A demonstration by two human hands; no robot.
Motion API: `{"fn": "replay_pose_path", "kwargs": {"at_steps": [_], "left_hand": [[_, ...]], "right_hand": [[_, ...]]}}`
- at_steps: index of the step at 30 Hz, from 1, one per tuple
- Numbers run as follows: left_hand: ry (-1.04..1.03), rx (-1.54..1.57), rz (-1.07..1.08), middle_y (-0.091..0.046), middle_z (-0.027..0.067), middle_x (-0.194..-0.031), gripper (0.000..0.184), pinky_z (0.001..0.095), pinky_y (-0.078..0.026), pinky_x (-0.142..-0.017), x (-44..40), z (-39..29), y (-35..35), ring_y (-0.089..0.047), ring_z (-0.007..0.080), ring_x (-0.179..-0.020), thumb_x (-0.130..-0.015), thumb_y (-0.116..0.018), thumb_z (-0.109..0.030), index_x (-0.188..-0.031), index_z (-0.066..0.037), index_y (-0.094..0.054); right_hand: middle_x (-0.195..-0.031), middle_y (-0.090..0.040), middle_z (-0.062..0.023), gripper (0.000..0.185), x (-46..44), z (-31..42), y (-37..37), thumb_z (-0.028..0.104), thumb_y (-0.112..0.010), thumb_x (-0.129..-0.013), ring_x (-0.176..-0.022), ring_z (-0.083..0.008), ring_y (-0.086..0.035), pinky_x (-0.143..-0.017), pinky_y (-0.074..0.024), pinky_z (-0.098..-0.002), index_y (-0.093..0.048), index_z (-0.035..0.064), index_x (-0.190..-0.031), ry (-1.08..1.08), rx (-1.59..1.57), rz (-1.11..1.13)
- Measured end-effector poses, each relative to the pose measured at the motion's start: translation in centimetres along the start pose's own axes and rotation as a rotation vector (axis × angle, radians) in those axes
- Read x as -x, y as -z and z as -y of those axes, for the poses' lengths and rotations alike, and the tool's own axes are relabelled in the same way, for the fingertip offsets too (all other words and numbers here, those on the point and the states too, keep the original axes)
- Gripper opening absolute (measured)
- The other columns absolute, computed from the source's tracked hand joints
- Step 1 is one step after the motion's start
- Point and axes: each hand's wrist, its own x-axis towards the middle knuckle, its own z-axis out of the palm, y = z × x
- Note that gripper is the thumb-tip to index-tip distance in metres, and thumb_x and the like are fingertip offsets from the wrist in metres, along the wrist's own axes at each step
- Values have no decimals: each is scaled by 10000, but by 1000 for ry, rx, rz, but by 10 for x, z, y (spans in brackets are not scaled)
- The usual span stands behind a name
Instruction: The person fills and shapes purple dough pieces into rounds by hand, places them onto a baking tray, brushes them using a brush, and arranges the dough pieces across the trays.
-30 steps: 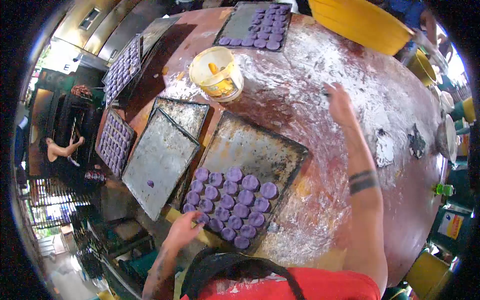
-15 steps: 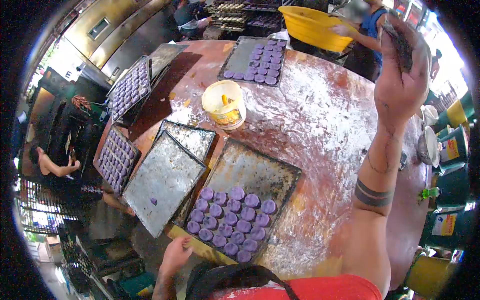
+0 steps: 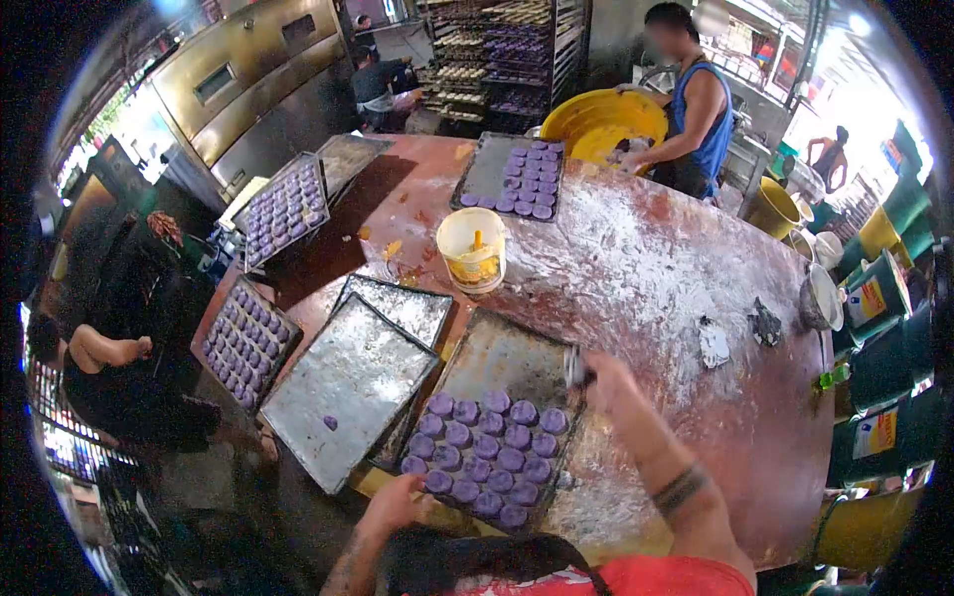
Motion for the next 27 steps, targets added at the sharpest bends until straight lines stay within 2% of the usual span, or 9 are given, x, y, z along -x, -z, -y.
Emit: {"fn": "replay_pose_path", "kwargs": {"at_steps": [5, 7, 9, 12, 13, 16, 21, 25, 27], "left_hand": [[36, -29, 2, -673, 162, -1102, 399, 389, -506, -884, 15, -40, 13, -647, 312, -1036, -851, -702, -246, -1174, -30, -613], [78, 19, -67, -675, 169, -1101, 401, 391, -507, -884, 31, -27, 12, -650, 317, -1035, -855, -697, -250, -1175, -23, -617], [131, 83, -127, -676, 176, -1099, 403, 393, -508, -885, 49, -9, 4, -652, 322, -1034, -859, -692, -254, -1177, -17, -620], [199, 32, -147, -676, 182, -1101, 406, 397, -511, -877, 69, -9, 2, -650, 339, -1031, -864, -685, -269, -1173, -14, -627], [186, 11, -142, -674, 185, -1104, 401, 397, -509, -881, 72, -10, 2, -649, 340, -1033, -867, -681, -273, -1168, -13, -630], [90, -109, -129, -667, 199, -1123, 380, 397, -498, -906, 58, -7, 6, -640, 340, -1054, -877, -666, -265, -1154, -6, -635], [-29, -120, -138, -666, 177, -1128, 361, 382, -497, -894, 38, -33, 29, -639, 307, -1054, -872, -671, -173, -1182, 0, -603], [-101, -15, -178, -665, 157, -1057, 320, 369, -497, -873, 20, -19, 37, -643, 280, -985, -859, -669, -88, -1155, 7, -595], [-136, -29, -247, -662, 148, -1041, 302, 355, -498, -865, 8, -2, 49, -642, 255, -963, -864, -658, -68, -1147, 12, -591]], "right_hand": [[-1014, -647, -115, 413, -182, 190, 31, 292, -555, -956, -937, -219, -617, -850, -492, -330, -525, 26, -1270, 146, -862, -269], [-1020, -634, -122, 371, -178, 211, 12, 265, -528, -977, -869, -211, -617, -751, -512, -312, -512, 29, -1263, 134, -1106, -326], [-1035, -612, -133, 337, -124, 193, -7, 215, -527, -981, -750, -197, -612, -563, -535, -257, -477, 43, -1266, -56, -1249, -87], [-1019, -658, -131, 373, -33, 115, -43, 188, -595, -950, -791, -210, -658, -631, -557, -304, -489, 43, -1276, -95, -615, 30], [-1001, -672, -128, 356, -24, 63, -54, 171, -612, -942, -798, -211, -667, -651, -560, -313, -510, 39, -1256, 19, -771, 156], [-948, -679, -128, 283, 67, 58, -45, 130, -602, -943, -778, -200, -663, -660, -556, -311, -544, 26, -1200, -257, -620, 154], [-987, -660, -74, 289, 127, 20, 3, 95, -606, -939, -782, -146, -621, -681, -507, -270, -561, 13, -1212, -108, -444, -87], [-1007, -650, -33, 249, 175, -24, 5, 86, -624, -915, -818, -135, -615, -688, -478, -263, -612, 27, -1156, -125, -56, -194], [-996, -681, -88, 286, 212, -31, -11, 146, -630, -886, -866, -190, -640, -767, -506, -320, -638, 50, -1155, -116, 175, -169]]}}
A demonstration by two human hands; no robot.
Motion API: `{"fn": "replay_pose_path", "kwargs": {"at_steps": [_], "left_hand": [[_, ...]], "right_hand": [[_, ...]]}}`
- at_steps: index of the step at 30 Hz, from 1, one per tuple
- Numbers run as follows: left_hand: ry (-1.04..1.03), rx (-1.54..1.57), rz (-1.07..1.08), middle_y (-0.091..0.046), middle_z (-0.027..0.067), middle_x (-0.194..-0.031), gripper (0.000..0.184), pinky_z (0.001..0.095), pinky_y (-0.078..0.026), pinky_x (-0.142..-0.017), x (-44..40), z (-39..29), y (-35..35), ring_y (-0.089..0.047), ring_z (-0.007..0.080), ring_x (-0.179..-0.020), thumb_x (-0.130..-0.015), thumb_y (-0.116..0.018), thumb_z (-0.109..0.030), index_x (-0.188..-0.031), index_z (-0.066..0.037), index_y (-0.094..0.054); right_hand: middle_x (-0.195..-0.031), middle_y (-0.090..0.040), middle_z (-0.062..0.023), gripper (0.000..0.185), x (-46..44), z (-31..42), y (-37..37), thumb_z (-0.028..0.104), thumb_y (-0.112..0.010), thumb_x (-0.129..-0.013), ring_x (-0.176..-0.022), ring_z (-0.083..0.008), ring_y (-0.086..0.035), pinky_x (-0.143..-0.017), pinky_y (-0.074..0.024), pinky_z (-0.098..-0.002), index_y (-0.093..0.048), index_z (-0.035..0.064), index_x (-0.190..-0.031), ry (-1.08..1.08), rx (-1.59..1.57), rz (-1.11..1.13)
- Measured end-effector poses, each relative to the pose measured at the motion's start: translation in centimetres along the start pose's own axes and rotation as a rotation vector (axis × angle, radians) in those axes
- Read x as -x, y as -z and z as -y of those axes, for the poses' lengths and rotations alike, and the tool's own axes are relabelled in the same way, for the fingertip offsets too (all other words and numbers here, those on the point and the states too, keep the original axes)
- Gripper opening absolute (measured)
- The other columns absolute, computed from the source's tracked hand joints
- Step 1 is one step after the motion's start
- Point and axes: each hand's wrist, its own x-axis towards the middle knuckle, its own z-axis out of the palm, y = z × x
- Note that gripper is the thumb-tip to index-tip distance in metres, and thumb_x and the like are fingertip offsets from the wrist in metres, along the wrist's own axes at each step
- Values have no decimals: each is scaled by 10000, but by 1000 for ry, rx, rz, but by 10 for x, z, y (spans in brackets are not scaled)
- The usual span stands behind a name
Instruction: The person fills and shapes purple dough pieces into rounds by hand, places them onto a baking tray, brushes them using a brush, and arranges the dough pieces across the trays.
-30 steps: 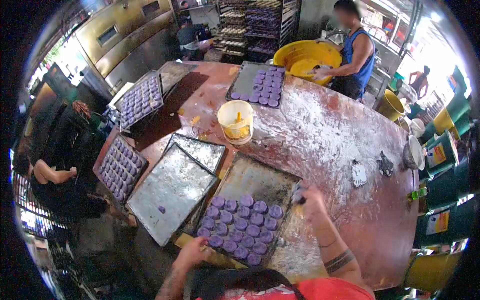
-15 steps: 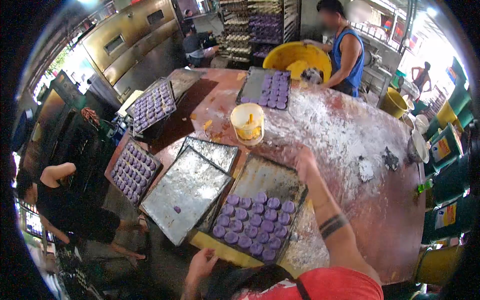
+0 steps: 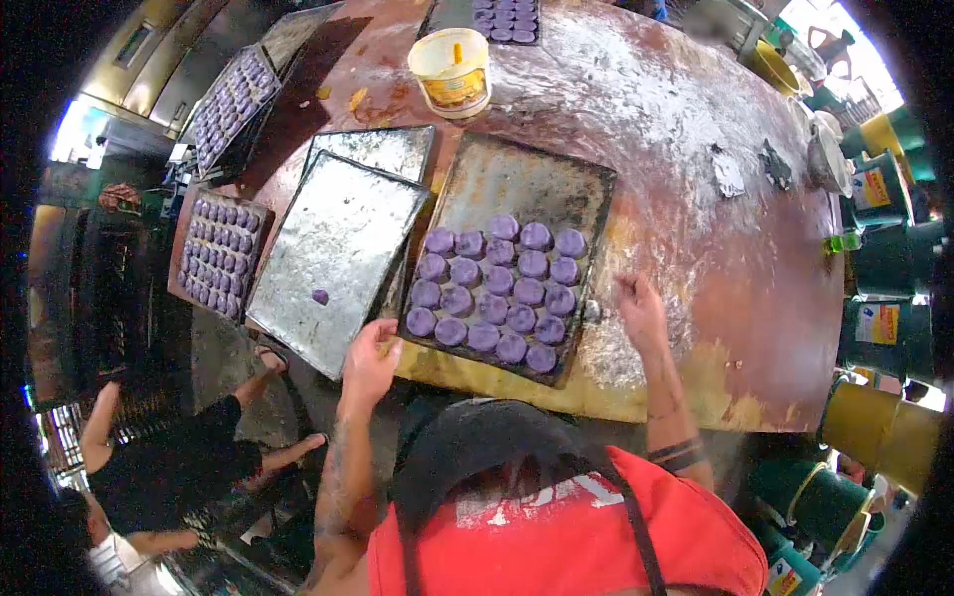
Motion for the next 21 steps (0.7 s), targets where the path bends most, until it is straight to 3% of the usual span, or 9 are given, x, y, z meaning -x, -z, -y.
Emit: {"fn": "replay_pose_path", "kwargs": {"at_steps": [1, 4, 8, 11, 12, 15, 16, 18, 21], "left_hand": [[12, 50, -19, -662, 143, -1038, 297, 345, -500, -856, -9, 11, 6, -640, 238, -956, -869, -651, -64, -1148, 14, -589], [51, 115, -110, -664, 117, -1010, 256, 310, -504, -794, -33, 38, 29, -631, 172, -903, -892, -627, -66, -1133, 14, -594], [48, 38, -301, -677, 93, -911, 170, 320, -500, -749, -62, 103, 82, -641, 184, -813, -907, -613, -81, -1053, 4, -631], [210, 346, -492, -679, 84, -858, 127, 322, -502, -741, -89, 178, 114, -642, 184, -782, -904, -601, -65, -1004, 2, -643], [221, 362, -555, -676, 86, -829, 106, 330, -503, -723, -89, 175, 125, -640, 192, -760, -886, -607, -53, -969, -7, -653], [101, 108, -551, -675, 100, -832, 106, 337, -503, -717, -104, 214, 126, -645, 207, -771, -871, -616, -63, -955, -15, -658], [71, 72, -464, -675, 128, -840, 116, 339, -505, -722, -96, 182, 128, -652, 237, -778, -858, -630, -88, -945, -20, -664], [-124, 1, -229, -673, 164, -871, 150, 381, -517, -739, -102, 191, 106, -660, 294, -820, -818, -672, -118, -949, -45, -668], [-321, -272, -141, -670, 169, -874, 170, 411, -520, -752, -94, 149, 97, -660, 318, -842, -790, -679, -113, -945, -43, -676]], "right_hand": [[-990, -696, -116, 305, 17, 0, -9, 176, -634, -872, -890, -217, -652, -806, -519, -348, -650, 61, -1154, 19, 112, 6], [-1022, -665, -88, 264, 50, 9, -32, 66, -606, -900, -835, -177, -629, -737, -506, -319, -626, 8, -1156, 105, 236, -210], [-1041, -659, -125, 285, 39, -18, -47, 39, -608, -858, -858, -210, -633, -786, -510, -346, -642, 29, -1141, 41, 321, -310], [-1020, -648, -116, 350, 39, -2, -66, 12, -598, -831, -857, -207, -628, -784, -508, -336, -630, 52, -1177, 124, 584, -290], [-1008, -645, -111, 374, 42, 10, -67, 2, -594, -824, -854, -201, -625, -779, -507, -331, -624, 60, -1193, 145, 709, -281], [-965, -628, -93, 368, 45, -7, -57, 31, -574, -846, -800, -185, -606, -721, -506, -330, -613, 81, -1209, 249, 477, -324], [-944, -620, -84, 332, 51, -5, -54, 63, -559, -863, -771, -178, -597, -691, -505, -327, -617, 85, -1189, 173, 227, -403], [-904, -606, -67, 271, 63, -1, -42, 126, -529, -897, -712, -164, -578, -632, -503, -320, -624, 92, -1148, 27, -272, -547], [-872, -604, -46, 287, 75, -55, -14, 259, -459, -961, -657, -144, -558, -565, -491, -296, -626, 105, -1138, -102, -736, -649]]}}
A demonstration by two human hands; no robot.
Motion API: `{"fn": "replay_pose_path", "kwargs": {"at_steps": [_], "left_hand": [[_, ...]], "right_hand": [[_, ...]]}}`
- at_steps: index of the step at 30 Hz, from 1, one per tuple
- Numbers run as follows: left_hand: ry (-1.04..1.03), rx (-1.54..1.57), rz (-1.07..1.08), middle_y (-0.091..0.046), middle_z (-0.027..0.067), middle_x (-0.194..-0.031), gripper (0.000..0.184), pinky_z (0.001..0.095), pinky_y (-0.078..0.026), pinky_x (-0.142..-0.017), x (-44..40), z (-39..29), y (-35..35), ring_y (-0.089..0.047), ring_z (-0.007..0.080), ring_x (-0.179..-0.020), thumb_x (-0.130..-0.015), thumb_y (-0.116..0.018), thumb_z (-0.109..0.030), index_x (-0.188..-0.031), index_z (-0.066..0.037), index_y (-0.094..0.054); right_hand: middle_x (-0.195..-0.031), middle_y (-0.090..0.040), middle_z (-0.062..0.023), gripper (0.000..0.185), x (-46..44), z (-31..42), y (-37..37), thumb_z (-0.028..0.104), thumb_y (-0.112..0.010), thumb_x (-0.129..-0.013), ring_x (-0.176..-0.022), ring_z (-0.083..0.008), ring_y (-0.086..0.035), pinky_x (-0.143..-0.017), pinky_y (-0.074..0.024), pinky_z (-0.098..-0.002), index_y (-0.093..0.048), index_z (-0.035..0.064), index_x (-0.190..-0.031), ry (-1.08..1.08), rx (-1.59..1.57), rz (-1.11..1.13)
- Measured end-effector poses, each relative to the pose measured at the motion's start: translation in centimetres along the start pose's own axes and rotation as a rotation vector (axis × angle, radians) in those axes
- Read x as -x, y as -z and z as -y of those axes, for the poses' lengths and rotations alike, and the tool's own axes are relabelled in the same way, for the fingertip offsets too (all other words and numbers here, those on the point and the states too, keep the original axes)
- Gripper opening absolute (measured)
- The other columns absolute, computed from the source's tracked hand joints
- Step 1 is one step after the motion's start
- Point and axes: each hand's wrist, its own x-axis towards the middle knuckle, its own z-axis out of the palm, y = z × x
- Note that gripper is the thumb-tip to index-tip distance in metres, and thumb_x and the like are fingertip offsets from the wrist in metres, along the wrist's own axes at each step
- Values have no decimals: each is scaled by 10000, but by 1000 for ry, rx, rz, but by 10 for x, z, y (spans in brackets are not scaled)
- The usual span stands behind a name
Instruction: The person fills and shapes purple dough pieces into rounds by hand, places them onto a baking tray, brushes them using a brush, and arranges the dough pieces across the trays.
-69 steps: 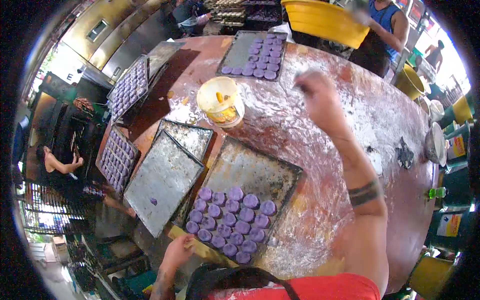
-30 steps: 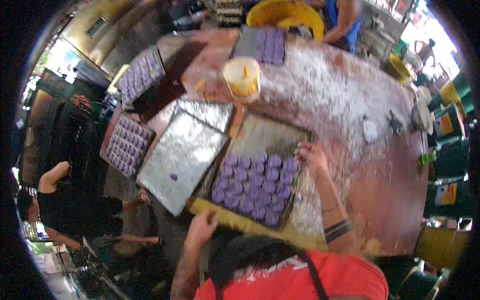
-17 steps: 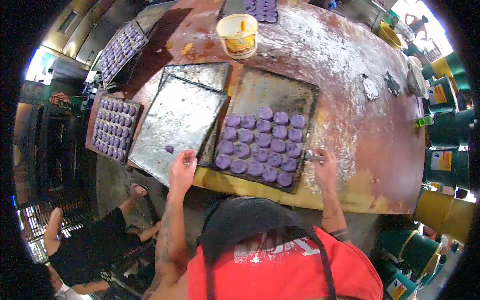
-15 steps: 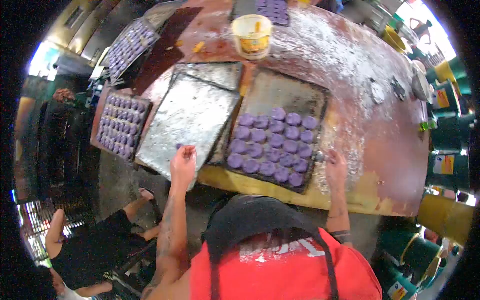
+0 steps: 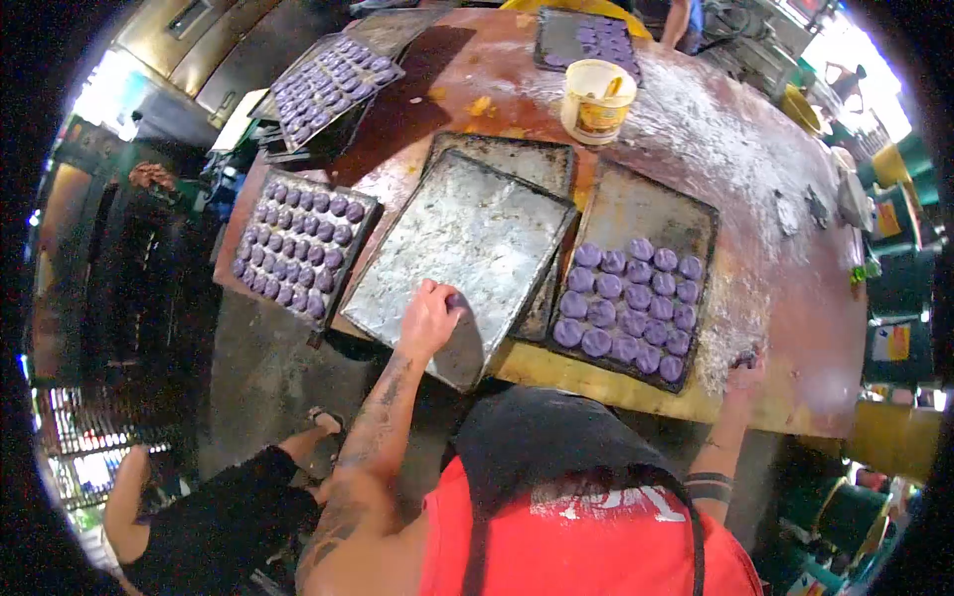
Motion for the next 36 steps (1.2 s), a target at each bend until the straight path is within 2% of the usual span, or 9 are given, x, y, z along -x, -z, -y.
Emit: {"fn": "replay_pose_path", "kwargs": {"at_steps": [1, 3, 9, 15, 22, 28, 31, 33, 36], "left_hand": [[4, -52, -27, -665, 175, -880, 218, 415, -522, -772, -2, 6, -11, -653, 340, -867, -771, -675, -97, -982, -43, -684], [103, 102, 40, -672, 178, -905, 261, 386, -522, -787, -14, 16, -18, -661, 324, -868, -768, -666, -81, -1026, -48, -684], [493, 1239, 63, -697, 116, -996, 271, 294, -536, -773, -50, -77, -53, -663, 183, -827, -791, -662, 16, -1062, 24, -660], [485, 1458, 297, -678, 105, -938, 258, 283, -556, -724, -67, -181, -69, -658, 166, -808, -838, -657, 49, -1088, 46, -594], [539, 1646, 370, -639, 83, -1088, 262, 273, -541, -784, -48, -229, -58, -632, 141, -911, -912, -588, 20, -1174, 19, -572], [168, 1370, 349, -642, 66, -1094, 308, 295, -533, -786, -50, -235, -57, -616, 167, -969, -881, -691, -96, -1165, -38, -588], [360, 1530, 354, -668, 70, -1028, 335, 293, -531, -773, -52, -256, -49, -637, 177, -908, -868, -714, -121, -1167, -11, -611], [486, 1573, 342, -678, 80, -1013, 343, 292, -530, -788, -58, -273, -39, -648, 182, -902, -851, -708, -97, -1166, 9, -627], [290, 1166, 199, -659, 71, -1072, 252, 286, -510, -849, -73, -282, -16, -624, 146, -983, -883, -657, -19, -1132, 14, -638]], "right_hand": [[-860, -604, -36, 314, -6, -8, 13, 309, -429, -987, -643, -133, -554, -539, -486, -289, -623, 110, -1134, -66, -163, -57], [-855, -600, -22, 287, -69, -68, 78, 330, -435, -993, -615, -128, -546, -530, -469, -279, -626, 141, -1093, -284, -381, 273], [-960, -635, -41, 267, 57, -19, -125, 270, -586, -937, -815, -115, -564, -687, -477, -278, -620, 52, -1088, 292, 715, 502], [-944, -642, -86, 227, 161, 115, -249, 70, -676, -838, -890, -155, -592, -785, -492, -298, -626, 3, -1050, 513, 661, 792], [-991, -627, -174, 295, 145, 94, -251, -14, -650, -769, -979, -346, -618, -847, -500, -360, -659, -3, -1064, 1053, 752, 912], [-1033, -648, -120, 305, 118, 112, -227, 182, -740, -839, -933, -205, -623, -803, -520, -351, -643, 16, -1075, 435, 596, 1031], [-1031, -647, -75, 251, 107, 106, -225, 147, -724, -852, -929, -153, -612, -799, -512, -304, -637, 21, -1050, 27, 251, 1020], [-1033, -645, -78, 229, 111, 111, -234, 124, -712, -851, -920, -147, -610, -806, -506, -297, -637, 18, -1041, 11, 70, 899], [-1010, -633, -55, 204, 124, 119, -243, 76, -683, -857, -926, -126, -595, -825, -486, -275, -642, 16, -1048, 76, 51, 777]]}}
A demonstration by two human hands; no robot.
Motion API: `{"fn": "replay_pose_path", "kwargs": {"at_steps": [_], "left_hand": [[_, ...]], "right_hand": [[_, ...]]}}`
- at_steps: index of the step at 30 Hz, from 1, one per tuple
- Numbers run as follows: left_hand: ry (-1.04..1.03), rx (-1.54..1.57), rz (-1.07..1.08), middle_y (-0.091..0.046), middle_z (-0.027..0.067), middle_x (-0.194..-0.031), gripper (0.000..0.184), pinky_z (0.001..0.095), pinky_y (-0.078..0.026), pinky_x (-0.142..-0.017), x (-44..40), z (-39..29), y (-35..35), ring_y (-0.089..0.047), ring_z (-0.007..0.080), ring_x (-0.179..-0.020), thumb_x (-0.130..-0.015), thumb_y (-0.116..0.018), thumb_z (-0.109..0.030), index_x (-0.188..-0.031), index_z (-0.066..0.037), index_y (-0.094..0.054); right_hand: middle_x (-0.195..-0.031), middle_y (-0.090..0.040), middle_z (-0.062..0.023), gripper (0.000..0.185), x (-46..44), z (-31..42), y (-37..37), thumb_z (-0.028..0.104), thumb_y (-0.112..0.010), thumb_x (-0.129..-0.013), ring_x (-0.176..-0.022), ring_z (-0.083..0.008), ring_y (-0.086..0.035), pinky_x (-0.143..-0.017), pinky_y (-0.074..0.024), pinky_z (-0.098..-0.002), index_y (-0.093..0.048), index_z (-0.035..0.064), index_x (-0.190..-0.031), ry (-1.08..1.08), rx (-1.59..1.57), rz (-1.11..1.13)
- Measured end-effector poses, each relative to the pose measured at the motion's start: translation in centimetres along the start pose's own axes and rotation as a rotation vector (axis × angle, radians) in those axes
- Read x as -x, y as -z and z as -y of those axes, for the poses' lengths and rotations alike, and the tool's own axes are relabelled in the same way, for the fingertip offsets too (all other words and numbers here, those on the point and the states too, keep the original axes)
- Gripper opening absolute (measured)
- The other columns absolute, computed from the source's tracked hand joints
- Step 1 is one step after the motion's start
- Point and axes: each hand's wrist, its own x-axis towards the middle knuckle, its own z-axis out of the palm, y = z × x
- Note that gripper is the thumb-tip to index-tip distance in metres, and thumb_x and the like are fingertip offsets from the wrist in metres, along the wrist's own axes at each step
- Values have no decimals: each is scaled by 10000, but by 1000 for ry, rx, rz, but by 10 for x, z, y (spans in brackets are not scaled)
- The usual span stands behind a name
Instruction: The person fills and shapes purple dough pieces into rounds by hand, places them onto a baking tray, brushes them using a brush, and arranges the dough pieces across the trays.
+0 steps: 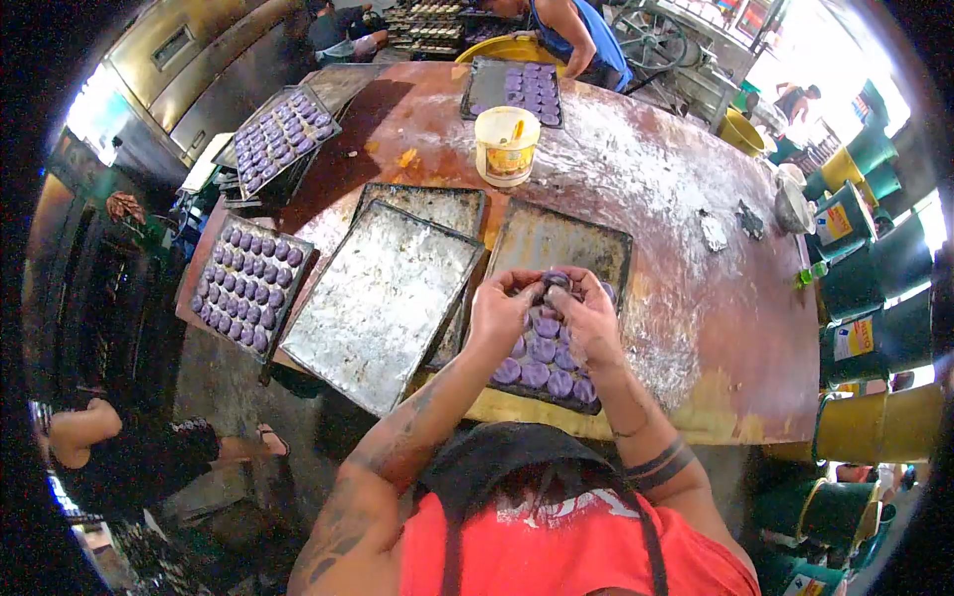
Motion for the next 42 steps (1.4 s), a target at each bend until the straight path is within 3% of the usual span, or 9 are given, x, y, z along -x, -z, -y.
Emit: {"fn": "replay_pose_path", "kwargs": {"at_steps": [4, 9, 12, 18, 20, 24, 29, 34, 42], "left_hand": [[-438, 12, -171, -679, 60, -906, 204, 282, -525, -786, 9, 28, -21, -655, 162, -865, -890, -627, -9, -1092, 5, -643], [204, 583, 136, -657, 104, -1022, 292, 283, -545, -757, -26, 31, 10, -650, 159, -895, -861, -705, -60, -1134, -18, -611], [70, 266, 43, -667, 86, -990, 247, 285, -552, -737, -10, 15, 11, -655, 170, -883, -845, -716, -44, -1073, 6, -634], [295, 720, 445, -663, 45, -978, 198, 316, -535, -799, -15, 46, -11, -649, 163, -878, -876, -705, -149, -1050, -78, -640], [354, 700, 455, -660, 37, -969, 189, 313, -538, -797, -13, 62, -10, -644, 151, -859, -890, -696, -180, -1046, -89, -638], [426, 519, 103, -662, 39, -961, 260, 278, -517, -735, -5, 64, 5, -628, 141, -829, -890, -694, -123, -1133, -59, -628], [-16, -326, 11, -615, 159, -1244, 511, 282, -464, -945, 1, 87, 19, -623, 216, -1077, -892, -608, -30, -1378, 29, -459], [35, -103, -232, -478, 173, -1411, 688, 339, -360, -1079, 3, 123, 57, -492, 248, -1268, -851, -618, 21, -1469, -2, -315], [-166, -151, -703, -562, 138, -1269, 433, 374, -403, -1048, 125, 167, 216, -532, 246, -1191, -823, -585, 65, -1250, 17, -537]], "right_hand": [[-1020, -638, -77, 194, 8, 43, -13, 27, -660, -840, -956, -194, -608, -862, -481, -312, -676, 19, -1034, 317, 639, -124], [-1246, -600, -143, 293, 7, 27, -6, 23, -664, -811, -1150, -316, -575, -972, -460, -392, -669, 32, -1103, 545, 839, 78], [-1249, -601, -149, 381, -1, 32, -4, 40, -715, -731, -1222, -332, -536, -1016, -439, -408, -645, 54, -1105, 519, 827, 217], [-1108, -653, -106, 354, -24, 28, 13, 34, -757, -592, -1034, -302, -618, -894, -489, -378, -610, 37, -913, 598, 763, 450], [-966, -636, -94, 315, -14, 9, 9, 25, -752, -604, -925, -287, -618, -836, -494, -371, -593, 31, -876, 565, 743, 222], [-1123, -583, -179, 406, 8, -29, 0, 52, -753, -655, -1044, -321, -588, -876, -489, -391, -610, 20, -1034, 254, 606, 121], [-897, -661, -91, 348, -7, -67, 2, 105, -711, -837, -904, -137, -640, -767, -510, -278, -618, 7, -1158, -220, 534, 81], [-850, -702, -107, 267, -86, -92, 11, 126, -679, -800, -791, -242, -679, -740, -526, -378, -684, 20, -1046, 91, 844, -3], [-1374, -486, -161, 462, -100, -127, 6, 277, -589, -866, -1265, -401, -424, -1037, -363, -481, -574, 43, -1264, 489, 1370, 191]]}}
